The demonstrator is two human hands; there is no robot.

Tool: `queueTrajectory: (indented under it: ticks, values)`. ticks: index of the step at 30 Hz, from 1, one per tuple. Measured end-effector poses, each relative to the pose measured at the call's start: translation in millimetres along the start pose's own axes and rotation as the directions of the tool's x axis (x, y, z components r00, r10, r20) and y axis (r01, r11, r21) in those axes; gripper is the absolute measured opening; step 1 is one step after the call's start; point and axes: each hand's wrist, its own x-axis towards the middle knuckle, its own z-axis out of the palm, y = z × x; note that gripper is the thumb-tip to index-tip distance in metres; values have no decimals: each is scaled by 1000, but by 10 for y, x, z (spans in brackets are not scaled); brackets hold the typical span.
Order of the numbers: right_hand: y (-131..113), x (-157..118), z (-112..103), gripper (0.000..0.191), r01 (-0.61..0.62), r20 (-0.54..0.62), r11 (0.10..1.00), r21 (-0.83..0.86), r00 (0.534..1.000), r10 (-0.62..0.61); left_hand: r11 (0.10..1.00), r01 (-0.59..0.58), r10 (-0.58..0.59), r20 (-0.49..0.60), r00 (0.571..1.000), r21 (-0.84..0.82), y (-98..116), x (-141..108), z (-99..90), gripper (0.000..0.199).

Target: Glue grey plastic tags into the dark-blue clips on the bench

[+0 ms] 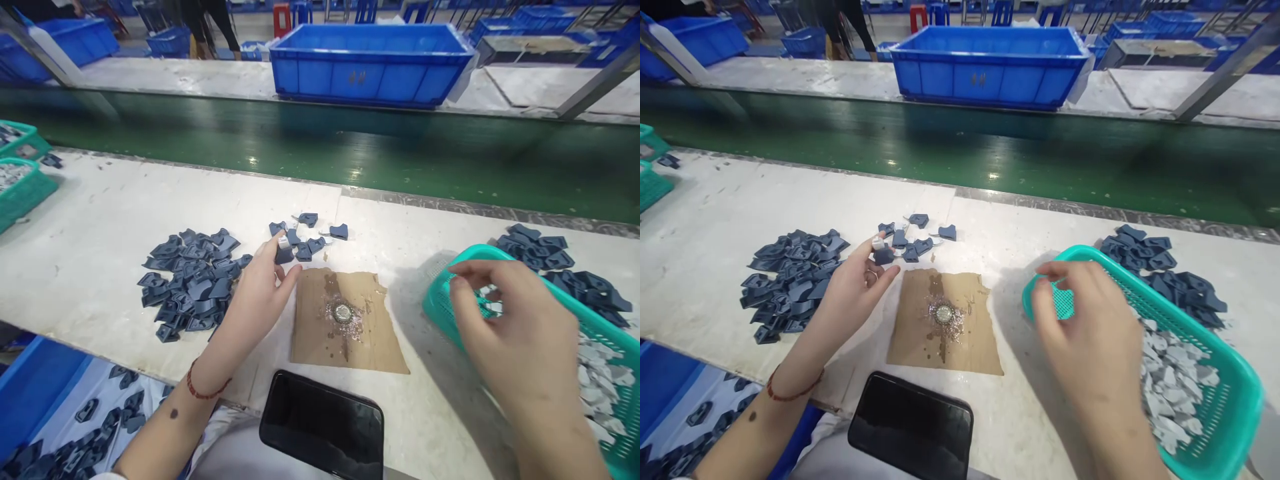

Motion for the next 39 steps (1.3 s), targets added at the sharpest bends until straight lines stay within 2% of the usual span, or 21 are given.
queueTrajectory:
  ticks: [1, 2, 5, 7, 9, 11, 13, 15, 17, 19, 21, 24, 28, 30, 33, 36, 39]
  values:
    - [110, 16, 3, 23, -78, 79, 991, -108, 993, 86, 998, 1, -1, -11, 1000, 62, -22, 36, -33, 65]
    - [217, 24, 16, 30, -93, 189, 973, -211, 973, 134, 993, 0, 2, -13, 1000, 114, -47, 55, -67, 70]
    - [457, 10, 73, 43, -24, 418, 927, -374, 888, 192, 966, -57, 75, -66, 995, 250, -162, 49, -183, 62]
    - [525, -9, 96, 39, -12, 489, 933, -361, 849, 200, 911, -114, 179, -132, 975, 396, -274, 40, -274, 52]
    - [538, -15, 96, 31, -25, 521, 948, -317, 831, 197, 830, -140, 249, -133, 959, 540, -392, 51, -363, 46]
    - [530, -7, 77, 24, -45, 550, 957, -287, 810, 203, 776, -134, 220, -66, 973, 616, -483, 76, -433, 44]
    - [527, 4, 46, 22, -80, 578, 952, -294, 778, 244, 761, -118, 154, -1, 988, 638, -530, 100, -474, 39]
    - [548, 2, 9, 26, -73, 560, 939, -336, 786, 262, 770, -103, 121, 14, 993, 630, -536, 113, -490, 34]
    - [596, -15, -23, 35, -40, 478, 914, -403, 843, 248, 786, -97, 127, -6, 992, 610, -526, 113, -490, 31]
    - [655, -37, -44, 44, -28, 417, 889, -457, 876, 242, 797, -110, 163, -36, 986, 594, -517, 99, -486, 29]
    - [694, -47, -50, 46, -18, 423, 881, -472, 873, 245, 807, -133, 216, -78, 973, 576, -508, 69, -480, 28]
    - [675, -27, -35, 44, -56, 459, 885, -462, 838, 293, 854, -139, 251, -163, 954, 502, -469, -8, -467, 25]
    - [568, 28, 1, 44, -151, 464, 873, -463, 798, 384, 943, -122, 188, -192, 963, 309, -355, -149, -401, 23]
    - [521, 50, 8, 43, -142, 470, 876, -461, 799, 376, 981, -105, 127, -131, 983, 164, -297, -216, -336, 24]
    - [468, 77, -1, 36, -152, 488, 878, -454, 782, 388, 991, -40, 45, 39, 998, -125, -238, -301, -214, 24]
    - [425, 105, -22, 31, -199, 484, 874, -442, 768, 420, 919, 95, -18, 202, 979, -382, -211, -374, -96, 26]
    - [378, 136, -54, 23, -234, 464, 885, -401, 781, 417, 831, 203, -62, 276, 959, -517, -200, -444, -6, 28]
